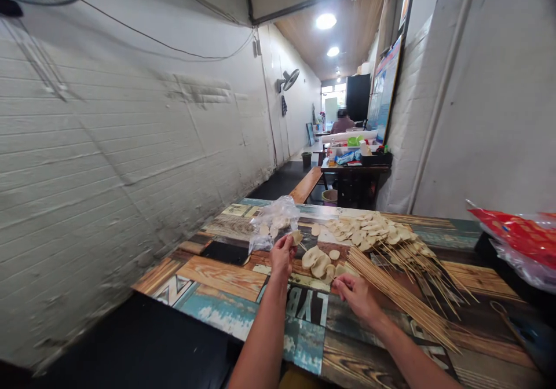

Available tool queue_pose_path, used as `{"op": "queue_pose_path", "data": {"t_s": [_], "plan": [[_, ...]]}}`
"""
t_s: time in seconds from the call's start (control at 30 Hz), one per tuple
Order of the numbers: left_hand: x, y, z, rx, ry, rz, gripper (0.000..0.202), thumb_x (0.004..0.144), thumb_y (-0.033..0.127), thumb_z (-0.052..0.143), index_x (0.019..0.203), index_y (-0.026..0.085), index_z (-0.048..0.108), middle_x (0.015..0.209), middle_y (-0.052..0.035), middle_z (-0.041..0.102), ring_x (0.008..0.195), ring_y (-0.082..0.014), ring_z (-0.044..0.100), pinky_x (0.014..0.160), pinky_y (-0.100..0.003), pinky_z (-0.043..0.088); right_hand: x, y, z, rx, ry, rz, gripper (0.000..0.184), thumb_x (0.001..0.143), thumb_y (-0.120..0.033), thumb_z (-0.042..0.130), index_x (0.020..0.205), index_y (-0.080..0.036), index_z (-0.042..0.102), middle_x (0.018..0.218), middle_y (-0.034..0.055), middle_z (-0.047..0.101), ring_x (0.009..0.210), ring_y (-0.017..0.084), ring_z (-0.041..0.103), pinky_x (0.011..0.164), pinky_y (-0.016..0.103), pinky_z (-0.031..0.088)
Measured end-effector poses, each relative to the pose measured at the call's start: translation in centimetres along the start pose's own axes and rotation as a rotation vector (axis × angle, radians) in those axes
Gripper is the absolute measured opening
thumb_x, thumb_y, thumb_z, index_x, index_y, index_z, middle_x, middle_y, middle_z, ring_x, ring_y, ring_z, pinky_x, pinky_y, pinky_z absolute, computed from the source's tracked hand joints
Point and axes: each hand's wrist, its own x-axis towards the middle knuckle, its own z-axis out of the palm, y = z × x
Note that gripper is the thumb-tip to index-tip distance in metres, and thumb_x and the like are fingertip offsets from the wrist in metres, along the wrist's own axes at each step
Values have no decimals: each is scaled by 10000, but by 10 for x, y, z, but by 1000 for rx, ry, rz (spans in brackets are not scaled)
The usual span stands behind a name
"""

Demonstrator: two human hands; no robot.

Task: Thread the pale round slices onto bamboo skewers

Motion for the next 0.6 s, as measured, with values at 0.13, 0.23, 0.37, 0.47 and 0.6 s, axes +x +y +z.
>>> {"op": "queue_pose_path", "data": {"t_s": [0.13,0.23,0.37,0.47,0.6], "plan": [[-3,-3,4,-9,-52,37,321,617,298,858,842,164,673,835,-23,708,703,-139,669,670,-293,561,-1,-4,-2,0,0,14,325,755,-445,530,517,-225,546,452,-33,496,475,139,452,515,263,334],[-6,-6,6,-12,-94,40,342,618,320,858,854,161,669,863,-46,719,720,-161,686,683,-325,576,0,-5,-2,10,25,7,314,747,-451,547,527,-228,551,452,-33,496,474,142,453,508,266,331],[-10,-7,9,-34,-117,46,370,594,316,871,864,153,678,850,-56,733,698,-160,693,661,-304,575,0,-4,0,11,50,15,315,743,-467,532,540,-227,550,445,-36,481,466,143,446,509,267,326],[-10,-6,9,-50,-75,53,382,563,285,886,852,145,678,803,-45,733,646,-150,685,626,-282,569,-1,-2,2,-5,52,-2,335,759,-465,520,525,-225,533,451,-35,481,475,142,448,517,266,326],[-8,-5,8,-24,-9,73,321,597,261,869,827,140,682,787,-44,734,629,-142,681,620,-271,568,-2,1,2,-11,42,-22,341,787,-460,529,552,-216,570,463,-34,497,484,141,456,516,261,330]]}}
